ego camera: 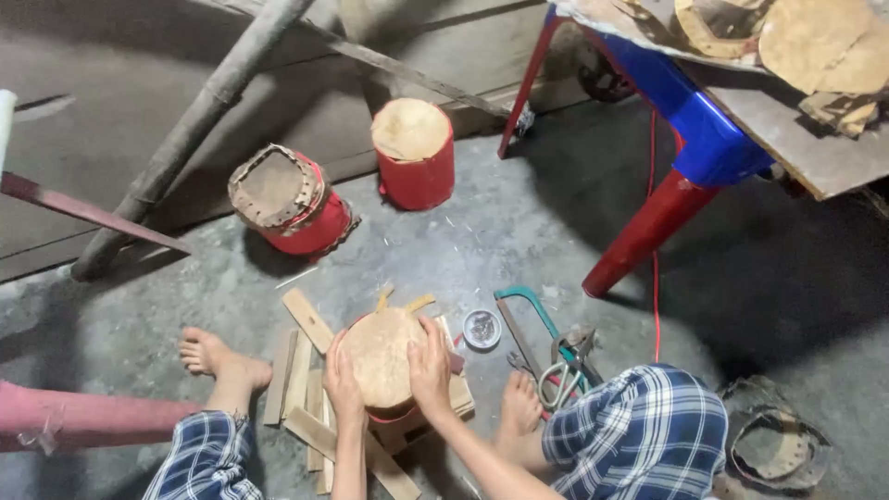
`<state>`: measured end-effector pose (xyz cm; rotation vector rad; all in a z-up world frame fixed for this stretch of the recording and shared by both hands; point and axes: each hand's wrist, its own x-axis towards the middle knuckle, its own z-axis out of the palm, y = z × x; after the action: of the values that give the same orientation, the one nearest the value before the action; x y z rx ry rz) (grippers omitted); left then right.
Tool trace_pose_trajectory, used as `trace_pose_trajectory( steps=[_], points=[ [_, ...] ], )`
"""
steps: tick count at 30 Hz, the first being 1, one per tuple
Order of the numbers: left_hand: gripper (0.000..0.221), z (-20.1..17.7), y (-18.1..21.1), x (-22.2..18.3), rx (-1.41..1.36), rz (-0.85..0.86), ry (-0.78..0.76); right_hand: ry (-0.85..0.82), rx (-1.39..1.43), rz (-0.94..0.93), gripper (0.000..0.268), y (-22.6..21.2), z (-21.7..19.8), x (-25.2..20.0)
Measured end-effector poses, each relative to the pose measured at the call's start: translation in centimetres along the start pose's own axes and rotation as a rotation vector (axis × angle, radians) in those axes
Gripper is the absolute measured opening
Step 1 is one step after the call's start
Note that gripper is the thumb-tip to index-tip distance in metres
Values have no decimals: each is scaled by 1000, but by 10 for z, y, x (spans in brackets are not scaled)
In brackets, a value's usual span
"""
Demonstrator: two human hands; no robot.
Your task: Securing a woven rim onto the top of a small wooden drum using manual manipulation and a small hand tool.
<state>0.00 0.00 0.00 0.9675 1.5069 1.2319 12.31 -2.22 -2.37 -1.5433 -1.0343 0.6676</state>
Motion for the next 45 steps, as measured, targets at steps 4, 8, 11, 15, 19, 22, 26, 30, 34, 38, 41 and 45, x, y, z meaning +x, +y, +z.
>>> trace_pose_trajectory(
  steps=[4, 8, 11, 15, 19, 22, 26, 30, 34, 38, 41, 45],
  points=[
    [41, -2, -1, 0, 34, -28, 2, 11, 31, 17, 48, -11, -2, 1],
    [42, -2, -3, -1, -23, -45, -15, -14, 17, -1, 47, -10, -7, 2],
    [43, 0, 1, 0, -48, -80, -15, -53, 3, 22, 49, -6, -9, 5],
    [50, 0, 0, 0, -85, -126, -4, -70, -36, 34, 46, 7, -6, 10],
    [47, -3, -9, 5, -85, -177, 3, 26, -120, 60, 48, 4, -26, 60],
    [45, -5, -17, 9, -72, -154, 20, 152, -22, -199, 39, -49, -75, 134],
    [44, -4, -14, 8, -73, -139, 17, 323, -179, -533, 24, -136, -152, 222],
    [43, -3, -16, 9, 32, -132, 43, 382, -425, -808, 17, -172, -204, 299],
    [42, -4, -22, 13, 4, -131, 55, 389, -537, -816, 20, -171, -232, 352],
    [39, -5, -41, 20, 37, -124, 79, 369, -693, -837, 31, -164, -249, 395],
    [38, -10, -68, 30, 13, -88, 110, 361, -795, -862, 36, -160, -260, 429],
    [39, -11, -82, 34, -10, -90, 126, 439, -851, -948, 36, -151, -285, 482]
  ],
)
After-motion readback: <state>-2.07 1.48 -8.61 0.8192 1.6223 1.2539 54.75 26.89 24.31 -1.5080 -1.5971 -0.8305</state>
